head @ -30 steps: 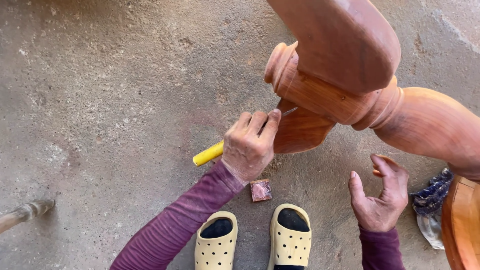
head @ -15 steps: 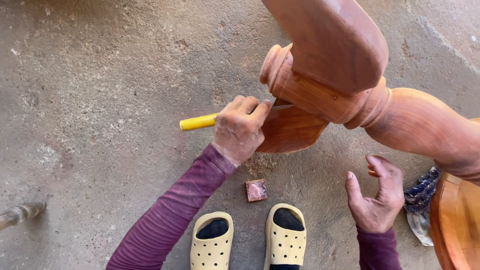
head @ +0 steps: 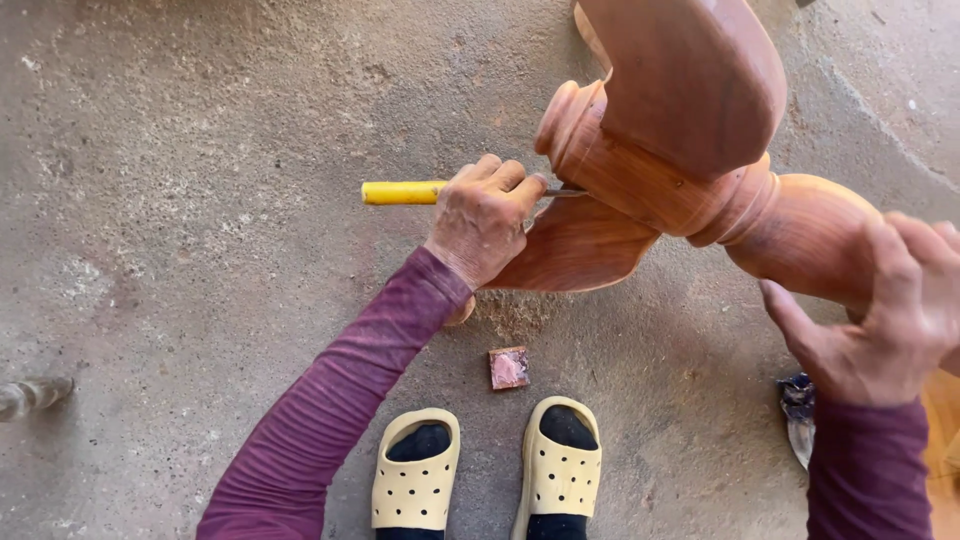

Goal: The person uses a small metal spatula to scoop a pinkish paste from a small container and applies it to a crack on the leg of an overturned wooden table. They smooth the paste into the gap and scrape off the excess.

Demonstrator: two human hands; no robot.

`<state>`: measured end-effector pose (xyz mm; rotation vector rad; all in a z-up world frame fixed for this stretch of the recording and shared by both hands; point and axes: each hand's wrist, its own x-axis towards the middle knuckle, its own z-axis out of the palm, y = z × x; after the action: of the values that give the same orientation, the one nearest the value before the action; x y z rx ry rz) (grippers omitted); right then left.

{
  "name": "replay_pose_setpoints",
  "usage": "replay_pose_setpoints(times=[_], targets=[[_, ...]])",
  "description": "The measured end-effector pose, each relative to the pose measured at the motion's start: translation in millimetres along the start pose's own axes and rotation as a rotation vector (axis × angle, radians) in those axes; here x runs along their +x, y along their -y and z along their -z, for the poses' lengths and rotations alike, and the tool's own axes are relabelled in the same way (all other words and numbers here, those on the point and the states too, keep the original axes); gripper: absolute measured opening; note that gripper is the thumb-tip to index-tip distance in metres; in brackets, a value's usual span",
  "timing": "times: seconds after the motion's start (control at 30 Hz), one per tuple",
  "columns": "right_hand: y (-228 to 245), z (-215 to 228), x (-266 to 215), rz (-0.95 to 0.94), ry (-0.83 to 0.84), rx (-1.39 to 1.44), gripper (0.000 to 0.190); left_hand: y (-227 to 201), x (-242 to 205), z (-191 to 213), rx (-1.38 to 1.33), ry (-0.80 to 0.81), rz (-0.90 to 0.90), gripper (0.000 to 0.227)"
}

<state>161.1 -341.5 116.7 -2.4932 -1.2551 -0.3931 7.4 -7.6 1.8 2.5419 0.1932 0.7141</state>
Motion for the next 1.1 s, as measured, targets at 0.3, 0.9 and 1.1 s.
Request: replay_pose_setpoints(times=[0.3,0.9,1.1], targets=[[-14.2,-24.2,15.5,0.063,0.099,-0.427,0.093,-24.3,-21.4,7.8,-0.040,-0.135,0.009,0.026],[4.1,-19.1,33.9,0.119,0.074,-0.379,0.089,-35.8,-26.4,-1.2,-0.103,-0.069,-0.019,0.031],[0.9,-20.4,31.5,0.093,0.095,-0.335,0.094,-38.5,-20.8,-2.0,-0.093,-0.087,0.014,0.028]])
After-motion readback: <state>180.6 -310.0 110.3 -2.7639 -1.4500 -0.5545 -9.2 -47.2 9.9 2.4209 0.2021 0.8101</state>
